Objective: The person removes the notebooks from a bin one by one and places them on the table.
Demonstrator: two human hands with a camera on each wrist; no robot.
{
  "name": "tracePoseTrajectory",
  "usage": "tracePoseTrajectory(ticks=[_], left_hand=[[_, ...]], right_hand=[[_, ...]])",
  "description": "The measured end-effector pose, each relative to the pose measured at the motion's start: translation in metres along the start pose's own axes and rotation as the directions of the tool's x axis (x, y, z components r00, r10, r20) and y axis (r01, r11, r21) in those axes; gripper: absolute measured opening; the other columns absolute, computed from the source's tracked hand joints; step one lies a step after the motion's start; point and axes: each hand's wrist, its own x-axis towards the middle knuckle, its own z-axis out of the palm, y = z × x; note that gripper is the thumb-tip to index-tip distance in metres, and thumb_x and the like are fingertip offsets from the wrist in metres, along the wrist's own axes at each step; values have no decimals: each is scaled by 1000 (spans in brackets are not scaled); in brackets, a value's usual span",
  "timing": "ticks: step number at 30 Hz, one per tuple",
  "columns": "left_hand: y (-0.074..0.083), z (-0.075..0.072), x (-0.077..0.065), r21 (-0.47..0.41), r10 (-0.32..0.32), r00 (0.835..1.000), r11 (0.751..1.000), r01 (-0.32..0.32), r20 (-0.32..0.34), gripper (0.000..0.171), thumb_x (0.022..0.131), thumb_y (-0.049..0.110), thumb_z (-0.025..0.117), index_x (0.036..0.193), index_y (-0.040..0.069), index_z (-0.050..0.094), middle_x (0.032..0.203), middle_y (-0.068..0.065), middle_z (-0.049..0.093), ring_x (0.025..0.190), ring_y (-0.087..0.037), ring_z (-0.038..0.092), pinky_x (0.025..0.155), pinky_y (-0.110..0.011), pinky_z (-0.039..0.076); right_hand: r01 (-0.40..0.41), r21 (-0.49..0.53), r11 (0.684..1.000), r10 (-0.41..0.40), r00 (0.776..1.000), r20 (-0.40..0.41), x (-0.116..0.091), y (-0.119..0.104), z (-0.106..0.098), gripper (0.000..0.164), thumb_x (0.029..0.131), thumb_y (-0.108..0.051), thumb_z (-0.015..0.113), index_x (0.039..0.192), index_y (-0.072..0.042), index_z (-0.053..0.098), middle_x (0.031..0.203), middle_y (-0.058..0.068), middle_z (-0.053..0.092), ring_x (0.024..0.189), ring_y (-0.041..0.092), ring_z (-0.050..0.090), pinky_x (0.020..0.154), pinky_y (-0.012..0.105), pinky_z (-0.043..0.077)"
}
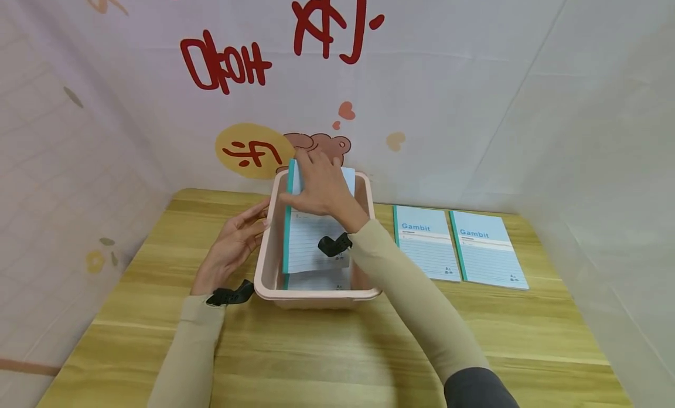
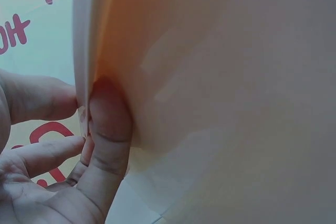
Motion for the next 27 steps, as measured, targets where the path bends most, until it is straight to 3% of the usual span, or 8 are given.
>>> tracePoseTrajectory(ticks=[7, 10, 13, 20, 27], left_hand=[[0, -1, 2, -10, 5, 1000, 1000, -5, -5, 64, 104, 9, 59, 161, 6, 31, 139, -3, 46, 108, -6, 64, 89, -17, 58], [0, -1, 2, -12, 2, 1000, 1000, -2, -12, 64, 104, 8, 58, 161, 6, 30, 140, -2, 45, 108, -6, 64, 89, -17, 58], [0, 0, 2, -20, -8, 1000, 1000, 7, -18, 64, 104, 7, 58, 161, 6, 30, 142, -2, 45, 108, -7, 65, 89, -18, 59], [1, 1, 2, -41, -10, 1000, 999, 10, -20, 64, 103, 5, 59, 161, 5, 30, 141, -3, 45, 106, -8, 66, 88, -19, 59], [1, 1, 2, -47, -6, 1000, 999, 5, -19, 65, 103, 5, 60, 161, 6, 31, 143, -6, 44, 107, -10, 66, 87, -19, 60]], right_hand=[[16, 76, 997, -10, 997, -71, -5, -1, -26, 65, 86, -53, 64, 134, -12, 49, 123, 7, 60, 117, 24, 55, 102, 57, 41], [45, 97, 994, -33, 992, -120, -6, -2, -39, 58, 85, -51, 65, 125, -11, 51, 107, 6, 59, 104, 22, 55, 100, 52, 40], [65, 101, 993, -48, 986, -159, -8, -3, -52, 55, 83, -53, 67, 116, -12, 51, 94, 3, 53, 91, 19, 50, 88, 45, 38], [39, 115, 993, -15, 979, -202, -14, 1, -88, 63, 80, -53, 65, 125, -12, 51, 106, 6, 58, 96, 20, 51, 79, 41, 35], [-16, 157, 987, 47, 980, -192, -21, 19, -123, 61, 81, -49, 65, 125, -11, 50, 102, 5, 57, 92, 22, 51, 80, 39, 35]])
